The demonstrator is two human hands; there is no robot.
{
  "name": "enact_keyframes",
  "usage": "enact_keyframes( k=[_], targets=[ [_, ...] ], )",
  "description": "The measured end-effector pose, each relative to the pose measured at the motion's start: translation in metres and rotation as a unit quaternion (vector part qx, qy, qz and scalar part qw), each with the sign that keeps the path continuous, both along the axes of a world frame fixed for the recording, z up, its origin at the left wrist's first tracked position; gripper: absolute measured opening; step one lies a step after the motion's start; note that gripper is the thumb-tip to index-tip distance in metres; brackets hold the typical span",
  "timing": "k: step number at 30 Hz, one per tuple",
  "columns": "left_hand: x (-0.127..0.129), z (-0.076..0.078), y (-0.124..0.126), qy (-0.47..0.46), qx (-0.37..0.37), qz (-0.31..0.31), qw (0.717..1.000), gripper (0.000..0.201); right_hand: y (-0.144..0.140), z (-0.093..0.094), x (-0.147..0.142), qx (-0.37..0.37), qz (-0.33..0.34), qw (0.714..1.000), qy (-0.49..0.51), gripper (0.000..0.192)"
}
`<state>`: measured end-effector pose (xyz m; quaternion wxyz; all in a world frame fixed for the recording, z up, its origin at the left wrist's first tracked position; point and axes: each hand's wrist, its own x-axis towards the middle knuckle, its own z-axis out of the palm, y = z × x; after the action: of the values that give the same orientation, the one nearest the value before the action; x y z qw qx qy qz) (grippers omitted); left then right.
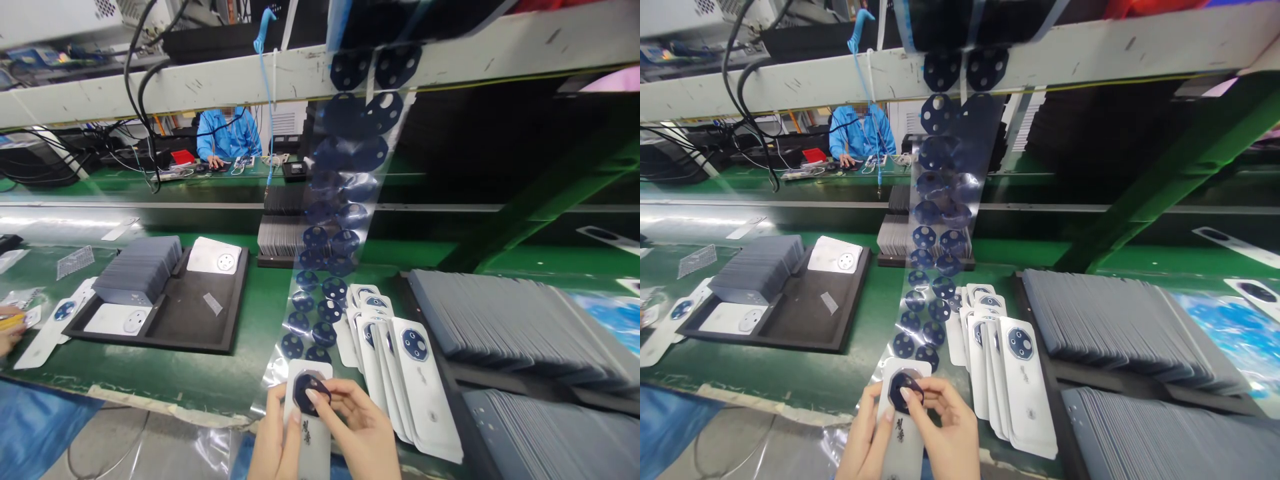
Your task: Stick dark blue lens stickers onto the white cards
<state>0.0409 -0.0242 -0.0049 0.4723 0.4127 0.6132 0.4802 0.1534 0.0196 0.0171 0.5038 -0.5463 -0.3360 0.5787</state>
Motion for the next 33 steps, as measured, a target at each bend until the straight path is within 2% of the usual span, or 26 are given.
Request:
enact_keyframes(
  k=[7,16,26,29,33],
  targets=[
    [-0.003,0.002,0.0,0.003,-0.008,0.006,1.0,0.048,0.0,0.0,-0.001,-0.015,-0.001,1.0,0.001,0.037],
    [-0.001,-0.006,-0.002,-0.002,-0.012,0.004,1.0,0.05,-0.001,-0.001,-0.001,0.0,-0.002,1.0,-0.005,0.036],
    [0.0,0.01,0.001,-0.001,-0.004,-0.006,1.0,0.05,-0.002,-0.005,-0.003,0.018,-0.011,1.0,-0.022,0.038],
    [0.002,0.008,0.001,0.006,0.001,-0.01,1.0,0.051,-0.004,-0.005,-0.005,0.02,-0.011,0.999,-0.036,0.037],
    [0.006,0.003,0.001,0.012,0.02,0.026,0.999,0.045,-0.008,-0.01,-0.006,0.048,-0.014,0.994,-0.102,0.032]
  ],
)
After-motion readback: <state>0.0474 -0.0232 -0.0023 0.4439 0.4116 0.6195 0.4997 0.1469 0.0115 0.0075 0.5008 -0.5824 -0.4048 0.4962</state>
